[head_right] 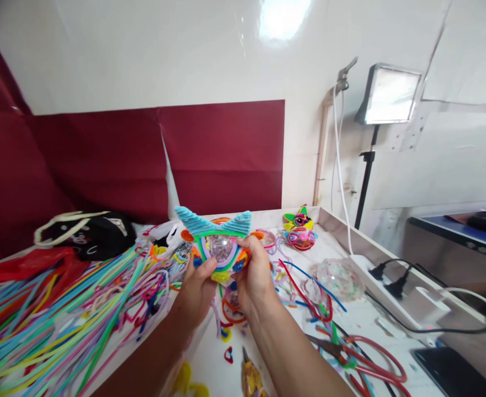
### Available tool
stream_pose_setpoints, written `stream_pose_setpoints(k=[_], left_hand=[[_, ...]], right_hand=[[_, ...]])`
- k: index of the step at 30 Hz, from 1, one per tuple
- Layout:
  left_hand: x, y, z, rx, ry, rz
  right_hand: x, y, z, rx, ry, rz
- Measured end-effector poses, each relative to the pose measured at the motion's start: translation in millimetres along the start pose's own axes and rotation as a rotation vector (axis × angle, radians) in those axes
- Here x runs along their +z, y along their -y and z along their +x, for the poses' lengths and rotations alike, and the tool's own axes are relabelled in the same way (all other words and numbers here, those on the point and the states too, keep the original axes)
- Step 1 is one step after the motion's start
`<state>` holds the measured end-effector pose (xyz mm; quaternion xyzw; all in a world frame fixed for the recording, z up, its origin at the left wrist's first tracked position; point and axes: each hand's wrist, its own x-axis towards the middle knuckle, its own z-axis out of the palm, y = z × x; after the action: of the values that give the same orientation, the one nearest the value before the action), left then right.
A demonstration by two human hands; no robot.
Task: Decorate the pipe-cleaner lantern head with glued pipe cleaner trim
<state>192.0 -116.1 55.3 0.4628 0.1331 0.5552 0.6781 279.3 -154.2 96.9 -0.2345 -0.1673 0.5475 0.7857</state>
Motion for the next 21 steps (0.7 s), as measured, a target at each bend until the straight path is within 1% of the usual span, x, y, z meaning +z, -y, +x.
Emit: stream_pose_setpoints(k=[6,13,21], left_hand=[[0.9,-0.1,-0.2,-0.001,-0.01,0.026],[-1.2,4.2,1.2,0.019,0.016,-0.023],[-2.8,6.6,0.5,-0.002,0.005,-0.023]], right_hand=[[-1.3,0.8,0.8,-0.007,-0.01,0.009],[0.2,1.2,0.1,-0.005,-0.015,0.013],[0.9,1.4,0.7,0.007,-0.03,0.001]])
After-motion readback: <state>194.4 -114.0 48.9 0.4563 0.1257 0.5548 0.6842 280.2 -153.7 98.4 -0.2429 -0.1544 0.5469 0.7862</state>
